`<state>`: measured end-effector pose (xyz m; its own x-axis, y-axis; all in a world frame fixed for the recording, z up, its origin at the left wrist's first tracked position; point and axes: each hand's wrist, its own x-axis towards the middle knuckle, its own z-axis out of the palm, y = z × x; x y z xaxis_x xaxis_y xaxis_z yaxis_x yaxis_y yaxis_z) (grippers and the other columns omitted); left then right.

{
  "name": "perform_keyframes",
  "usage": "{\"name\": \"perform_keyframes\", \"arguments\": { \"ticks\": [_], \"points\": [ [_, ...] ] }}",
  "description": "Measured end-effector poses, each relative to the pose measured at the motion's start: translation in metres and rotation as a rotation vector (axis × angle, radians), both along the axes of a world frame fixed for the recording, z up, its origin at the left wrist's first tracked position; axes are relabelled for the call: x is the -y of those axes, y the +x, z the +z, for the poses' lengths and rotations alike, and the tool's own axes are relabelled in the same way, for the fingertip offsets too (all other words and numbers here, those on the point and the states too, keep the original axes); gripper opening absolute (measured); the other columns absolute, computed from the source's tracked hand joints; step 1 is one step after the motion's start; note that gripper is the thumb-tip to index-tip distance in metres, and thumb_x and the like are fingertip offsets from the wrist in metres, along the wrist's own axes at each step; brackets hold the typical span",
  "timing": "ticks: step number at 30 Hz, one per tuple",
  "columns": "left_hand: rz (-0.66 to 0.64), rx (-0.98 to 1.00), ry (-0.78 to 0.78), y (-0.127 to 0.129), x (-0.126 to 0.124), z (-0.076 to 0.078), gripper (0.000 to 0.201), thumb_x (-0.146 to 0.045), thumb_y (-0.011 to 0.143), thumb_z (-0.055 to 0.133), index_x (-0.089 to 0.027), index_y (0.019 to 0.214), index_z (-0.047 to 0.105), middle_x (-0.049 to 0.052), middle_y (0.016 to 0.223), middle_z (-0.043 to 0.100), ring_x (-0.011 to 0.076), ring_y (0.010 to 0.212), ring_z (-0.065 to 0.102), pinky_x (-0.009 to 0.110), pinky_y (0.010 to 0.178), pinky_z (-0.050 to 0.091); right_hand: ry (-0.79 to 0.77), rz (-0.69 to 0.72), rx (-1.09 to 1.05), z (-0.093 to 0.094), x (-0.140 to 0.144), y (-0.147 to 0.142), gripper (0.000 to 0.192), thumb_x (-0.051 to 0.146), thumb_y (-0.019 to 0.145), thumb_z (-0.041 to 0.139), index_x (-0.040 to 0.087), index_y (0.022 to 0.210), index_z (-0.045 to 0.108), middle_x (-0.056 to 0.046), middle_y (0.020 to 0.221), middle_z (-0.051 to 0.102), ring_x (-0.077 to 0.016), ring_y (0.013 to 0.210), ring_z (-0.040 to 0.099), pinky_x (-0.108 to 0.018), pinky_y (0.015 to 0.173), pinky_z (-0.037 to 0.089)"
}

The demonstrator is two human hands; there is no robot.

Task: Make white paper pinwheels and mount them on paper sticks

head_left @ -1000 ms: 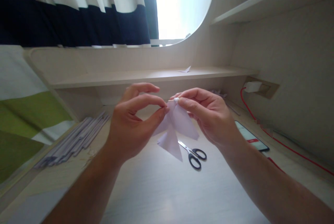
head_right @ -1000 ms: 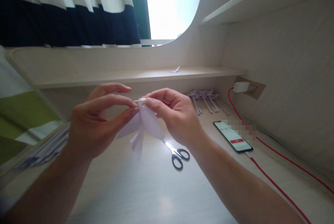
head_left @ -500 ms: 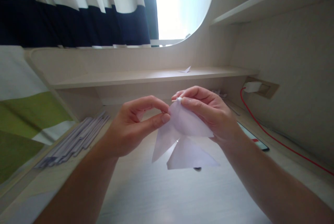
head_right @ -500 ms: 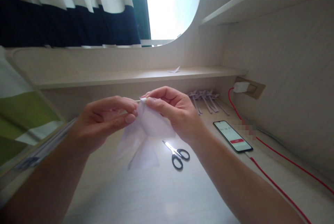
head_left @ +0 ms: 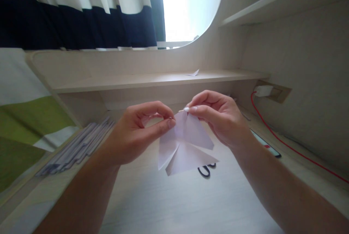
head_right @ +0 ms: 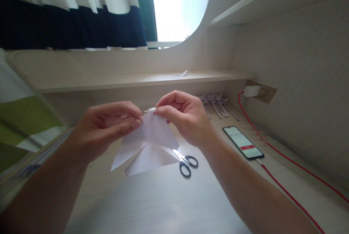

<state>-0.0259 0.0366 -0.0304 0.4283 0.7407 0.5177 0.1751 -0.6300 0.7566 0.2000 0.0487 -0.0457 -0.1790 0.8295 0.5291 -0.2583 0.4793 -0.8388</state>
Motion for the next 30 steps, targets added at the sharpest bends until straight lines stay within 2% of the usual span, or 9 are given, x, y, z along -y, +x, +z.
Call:
{"name": "perform_keyframes", "arguments": {
  "ticks": [12, 21, 26, 30],
  "points": [
    [0.047, -0.091, 0.050, -0.0011, 0.0025, 0.0021, 0.006, -0.027, 0.094, 0.076, -0.023, 0.091, 0.078, -0.001, 0.082, 0.070, 0.0108, 0.075, 0.062, 0.021, 0.066, 0.046, 0.108, -0.127, 0.212, 0.0011, 0.0037, 0.0045, 0.008, 0.014, 0.082, 0.084, 0.019, 0.087, 0.081, 0.000, 0.085, 0.078, -0.0133, 0.079, 0.072, -0.023, 0.070, 0.056],
    [0.037, -0.091, 0.067, -0.0025, 0.0008, 0.0020, 0.005, -0.027, 0.094, 0.076, -0.023, 0.091, 0.078, -0.001, 0.083, 0.071, 0.0110, 0.077, 0.063, 0.021, 0.068, 0.047, 0.020, 0.093, 0.218, -0.0008, -0.0041, 0.0086, 0.008, 0.023, 0.088, 0.085, 0.019, 0.094, 0.082, -0.003, 0.091, 0.080, -0.0124, 0.083, 0.072, -0.023, 0.075, 0.056],
    [0.025, -0.072, 0.056, -0.0030, -0.0010, 0.0005, 0.005, -0.027, 0.095, 0.076, -0.022, 0.093, 0.079, 0.000, 0.084, 0.072, 0.0119, 0.077, 0.063, 0.023, 0.069, 0.048, 0.040, 0.176, 0.200, -0.0002, -0.0038, 0.0081, 0.011, 0.026, 0.092, 0.082, 0.017, 0.098, 0.079, -0.008, 0.108, 0.081, -0.0173, 0.099, 0.073, -0.030, 0.086, 0.058],
    [0.006, -0.057, 0.036, -0.0045, -0.0001, 0.0010, 0.008, -0.029, 0.095, 0.076, -0.022, 0.093, 0.080, 0.002, 0.087, 0.074, 0.0138, 0.081, 0.065, 0.024, 0.072, 0.049, 0.071, 0.220, 0.203, 0.0015, -0.0010, 0.0079, 0.009, 0.024, 0.093, 0.081, 0.017, 0.097, 0.077, -0.009, 0.113, 0.080, -0.0183, 0.102, 0.073, -0.032, 0.086, 0.059]
  ]
}}
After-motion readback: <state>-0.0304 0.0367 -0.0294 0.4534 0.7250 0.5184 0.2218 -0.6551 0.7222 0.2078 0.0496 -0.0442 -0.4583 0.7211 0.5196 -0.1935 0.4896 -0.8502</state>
